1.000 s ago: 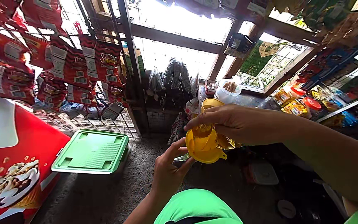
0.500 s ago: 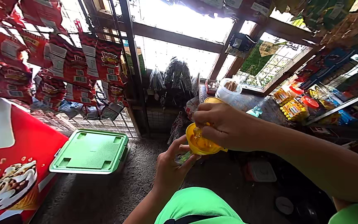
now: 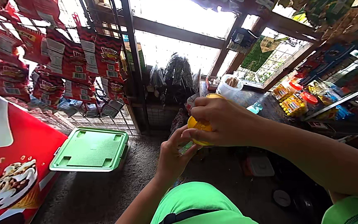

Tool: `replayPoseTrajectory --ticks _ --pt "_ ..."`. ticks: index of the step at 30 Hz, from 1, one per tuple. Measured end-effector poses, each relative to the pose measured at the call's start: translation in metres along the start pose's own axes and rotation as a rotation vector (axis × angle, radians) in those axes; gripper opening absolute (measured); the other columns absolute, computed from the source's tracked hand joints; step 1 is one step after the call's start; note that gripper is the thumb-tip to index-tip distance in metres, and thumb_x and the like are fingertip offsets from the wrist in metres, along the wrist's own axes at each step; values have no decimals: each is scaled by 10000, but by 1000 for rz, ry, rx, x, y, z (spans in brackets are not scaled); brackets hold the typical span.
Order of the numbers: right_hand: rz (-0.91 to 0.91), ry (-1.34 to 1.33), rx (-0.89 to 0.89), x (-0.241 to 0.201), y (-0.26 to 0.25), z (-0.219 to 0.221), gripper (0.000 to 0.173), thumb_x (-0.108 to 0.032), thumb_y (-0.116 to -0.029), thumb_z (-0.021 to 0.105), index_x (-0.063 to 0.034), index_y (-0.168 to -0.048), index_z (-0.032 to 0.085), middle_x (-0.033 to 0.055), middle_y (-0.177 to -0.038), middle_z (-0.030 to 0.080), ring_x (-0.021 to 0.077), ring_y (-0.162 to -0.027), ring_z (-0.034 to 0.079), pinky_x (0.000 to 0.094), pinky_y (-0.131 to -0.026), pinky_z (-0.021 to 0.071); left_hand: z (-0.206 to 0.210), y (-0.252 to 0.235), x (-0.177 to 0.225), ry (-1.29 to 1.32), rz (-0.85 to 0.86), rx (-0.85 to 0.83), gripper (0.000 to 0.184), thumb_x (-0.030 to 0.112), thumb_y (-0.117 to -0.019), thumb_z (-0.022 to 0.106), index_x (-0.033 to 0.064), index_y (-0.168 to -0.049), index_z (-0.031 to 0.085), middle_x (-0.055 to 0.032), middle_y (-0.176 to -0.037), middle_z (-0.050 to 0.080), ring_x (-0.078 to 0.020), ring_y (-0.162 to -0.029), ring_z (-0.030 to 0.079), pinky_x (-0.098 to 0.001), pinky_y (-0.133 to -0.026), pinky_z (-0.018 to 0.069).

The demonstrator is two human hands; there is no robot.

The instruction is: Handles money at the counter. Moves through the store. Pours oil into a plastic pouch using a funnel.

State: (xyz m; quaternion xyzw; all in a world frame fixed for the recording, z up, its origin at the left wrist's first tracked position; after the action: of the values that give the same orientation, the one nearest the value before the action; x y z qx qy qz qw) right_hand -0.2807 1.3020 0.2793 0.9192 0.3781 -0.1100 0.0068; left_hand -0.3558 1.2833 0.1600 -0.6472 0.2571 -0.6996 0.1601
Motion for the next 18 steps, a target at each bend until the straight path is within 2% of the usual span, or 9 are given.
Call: replayPoseTrajectory --ticks 5,7,11,13,18 --pt "-47 7 23 -1 -4 -17 226 -279 -950 651 -133 -780 630 -32 -797 585 43 -646 559 237 -531 467 -2 -1 -2 21 -25 -4 440 89 -859 789 -4 -1249 610 42 -1025 763 -19 -999 712 -202 -911 583" --pt "-64 13 34 -4 -4 -23 200 -211 -932 646 -125 -753 618 -32 -769 568 37 -624 535 219 -512 441 -2 -1 -1 19 -23 -5 442 90 -855 791 -4 -1247 610 44 -1030 761 -15 -1007 709 -199 -917 580" --pt "-86 29 16 -8 -4 -29 184 -186 -941 635 -117 -770 645 -26 -779 594 47 -609 539 231 -504 447 -3 -1 4 5 -10 -6 451 95 -856 786 -9 -1258 611 46 -1030 762 -6 -1008 706 -191 -923 574" --pt "-82 24 -54 -6 -7 -30 189 -197 -964 617 -114 -796 644 -20 -794 596 58 -625 536 250 -531 446 -4 -1 6 5 3 -3 447 102 -860 786 -1 -1259 613 46 -1037 762 -5 -1014 704 -190 -927 571" --pt "-69 20 -218 -7 -15 -30 161 -180 -948 647 -110 -805 668 -30 -729 588 50 -605 517 247 -530 413 -5 0 12 -23 65 -4 429 135 -895 759 -9 -1271 613 35 -1066 761 6 -1042 692 -185 -948 557"
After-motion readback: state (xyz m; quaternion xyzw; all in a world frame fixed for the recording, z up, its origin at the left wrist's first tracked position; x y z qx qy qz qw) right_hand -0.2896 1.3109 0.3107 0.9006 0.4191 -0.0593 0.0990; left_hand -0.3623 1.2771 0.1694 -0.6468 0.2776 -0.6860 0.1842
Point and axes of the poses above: each hand's wrist, its own y-axis away from the middle knuckle, its own z-axis out of the palm, x = y × z, the point moved 10 cm from there along -y, towards the middle knuckle
